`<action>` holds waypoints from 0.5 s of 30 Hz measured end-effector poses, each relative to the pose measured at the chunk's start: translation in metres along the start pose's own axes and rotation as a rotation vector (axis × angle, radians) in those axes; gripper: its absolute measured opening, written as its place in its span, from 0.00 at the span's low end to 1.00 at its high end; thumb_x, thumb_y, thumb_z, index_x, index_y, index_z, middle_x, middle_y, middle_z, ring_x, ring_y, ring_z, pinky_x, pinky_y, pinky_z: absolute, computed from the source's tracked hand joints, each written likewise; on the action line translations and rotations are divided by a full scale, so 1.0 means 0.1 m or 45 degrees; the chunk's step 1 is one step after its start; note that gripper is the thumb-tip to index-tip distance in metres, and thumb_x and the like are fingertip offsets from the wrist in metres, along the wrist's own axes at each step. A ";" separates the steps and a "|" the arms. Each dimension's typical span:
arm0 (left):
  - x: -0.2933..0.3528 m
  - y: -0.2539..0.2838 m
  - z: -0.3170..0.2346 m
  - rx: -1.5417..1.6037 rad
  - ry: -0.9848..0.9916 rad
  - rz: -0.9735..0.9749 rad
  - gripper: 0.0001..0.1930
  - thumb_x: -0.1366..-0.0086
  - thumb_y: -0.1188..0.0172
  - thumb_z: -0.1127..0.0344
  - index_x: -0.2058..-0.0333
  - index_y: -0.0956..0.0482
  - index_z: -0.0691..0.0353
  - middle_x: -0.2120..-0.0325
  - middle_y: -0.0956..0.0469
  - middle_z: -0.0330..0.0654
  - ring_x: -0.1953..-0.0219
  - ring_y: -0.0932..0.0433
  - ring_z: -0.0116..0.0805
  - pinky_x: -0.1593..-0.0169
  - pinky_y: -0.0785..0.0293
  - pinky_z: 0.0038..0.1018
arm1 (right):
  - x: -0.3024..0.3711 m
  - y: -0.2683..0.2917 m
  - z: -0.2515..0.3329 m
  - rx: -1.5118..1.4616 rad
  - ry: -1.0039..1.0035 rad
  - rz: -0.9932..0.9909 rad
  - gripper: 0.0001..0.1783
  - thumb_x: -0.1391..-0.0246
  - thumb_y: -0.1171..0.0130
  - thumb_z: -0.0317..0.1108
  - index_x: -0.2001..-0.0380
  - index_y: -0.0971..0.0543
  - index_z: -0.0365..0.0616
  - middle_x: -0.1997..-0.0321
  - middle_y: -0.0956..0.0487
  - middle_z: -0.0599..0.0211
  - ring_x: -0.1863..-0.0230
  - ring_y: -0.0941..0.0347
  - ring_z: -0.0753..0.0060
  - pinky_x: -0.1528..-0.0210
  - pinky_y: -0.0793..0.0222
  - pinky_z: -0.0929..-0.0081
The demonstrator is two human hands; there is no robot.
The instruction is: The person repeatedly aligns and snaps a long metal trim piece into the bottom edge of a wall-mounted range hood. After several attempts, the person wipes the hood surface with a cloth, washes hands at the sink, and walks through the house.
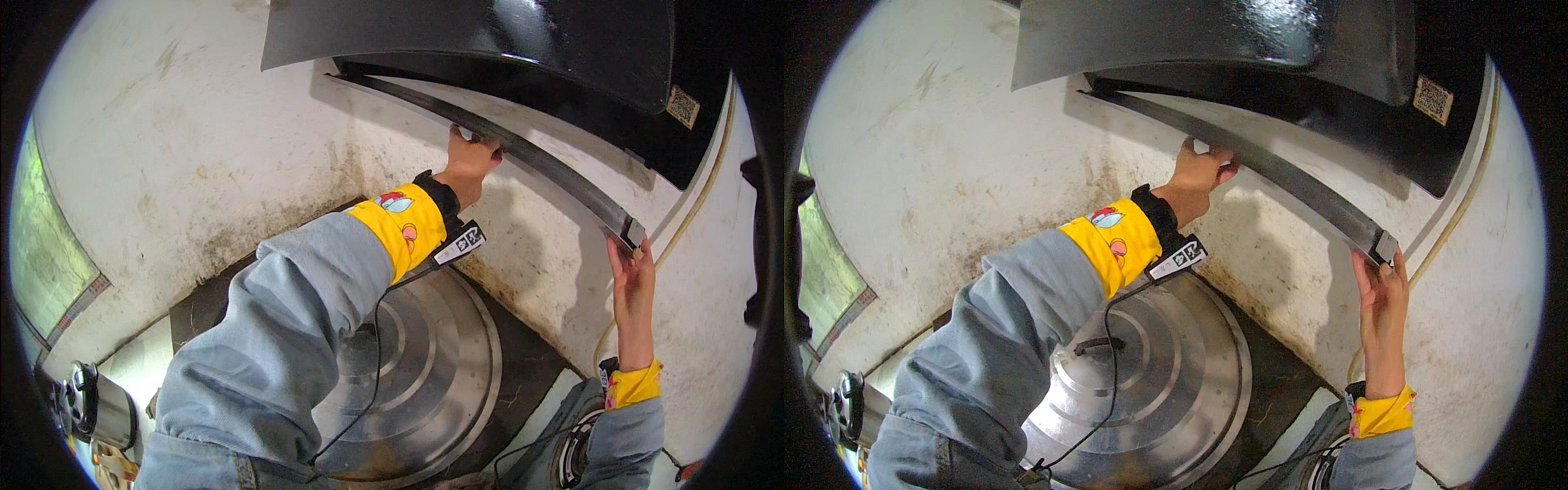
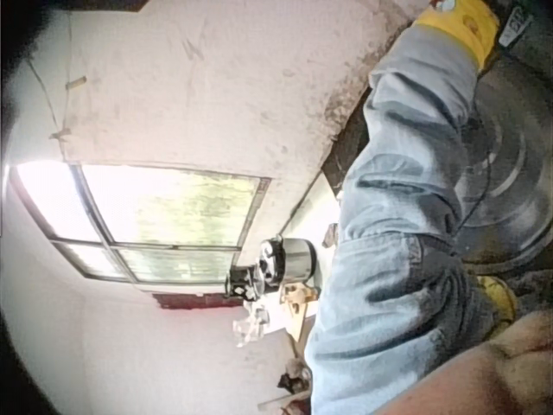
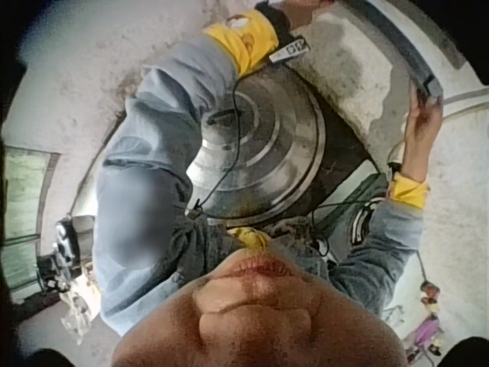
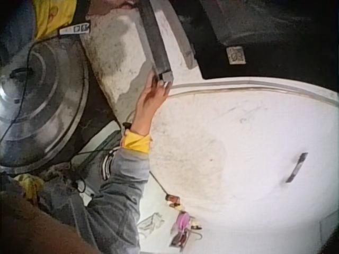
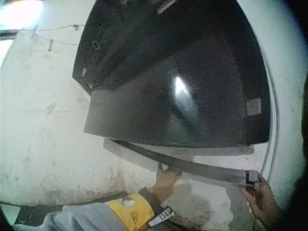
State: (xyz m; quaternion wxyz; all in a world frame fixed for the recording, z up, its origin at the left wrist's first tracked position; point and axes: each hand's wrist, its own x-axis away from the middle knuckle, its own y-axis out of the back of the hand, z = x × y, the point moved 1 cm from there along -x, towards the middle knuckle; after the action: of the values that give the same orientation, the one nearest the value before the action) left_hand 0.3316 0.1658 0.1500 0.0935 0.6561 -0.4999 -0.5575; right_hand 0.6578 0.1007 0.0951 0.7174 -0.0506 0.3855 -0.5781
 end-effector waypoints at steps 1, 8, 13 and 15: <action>0.00 -0.02 0.06 0.033 -0.052 -0.029 0.18 0.47 0.55 0.84 0.58 0.29 0.62 0.56 0.26 0.39 0.52 0.28 0.29 0.36 0.55 0.36 | 0.00 0.00 0.00 -0.036 0.018 0.033 0.39 0.48 0.43 0.31 0.39 0.52 0.34 0.45 0.35 0.43 0.44 0.34 0.52 0.40 0.35 0.66; 0.00 -0.04 0.14 -0.062 -0.026 0.010 0.22 0.50 0.54 0.86 0.55 0.30 0.60 0.54 0.28 0.38 0.49 0.30 0.30 0.36 0.56 0.38 | 0.06 -0.04 0.03 -0.018 0.098 0.052 0.37 0.48 0.44 0.29 0.40 0.51 0.34 0.44 0.36 0.43 0.44 0.33 0.52 0.40 0.35 0.65; 0.02 -0.06 0.15 0.461 0.049 -0.045 0.24 0.50 0.53 0.86 0.53 0.31 0.60 0.53 0.28 0.38 0.49 0.30 0.33 0.36 0.56 0.41 | 0.08 -0.03 -0.03 -0.073 0.071 0.048 0.34 0.48 0.47 0.26 0.41 0.48 0.37 0.46 0.35 0.43 0.45 0.33 0.50 0.40 0.36 0.65; 0.02 -0.05 0.18 0.404 0.073 -0.030 0.24 0.49 0.52 0.86 0.52 0.31 0.60 0.53 0.29 0.39 0.48 0.30 0.33 0.36 0.54 0.41 | 0.08 -0.02 -0.07 -0.108 0.052 0.029 0.33 0.48 0.48 0.25 0.41 0.48 0.38 0.46 0.34 0.43 0.45 0.33 0.50 0.40 0.36 0.65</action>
State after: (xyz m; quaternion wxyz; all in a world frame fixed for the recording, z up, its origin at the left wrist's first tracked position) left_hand 0.3193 0.1749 0.1384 -0.0038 0.6841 -0.5712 -0.4536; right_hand 0.6517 0.0956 0.0870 0.7133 -0.0648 0.4248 -0.5537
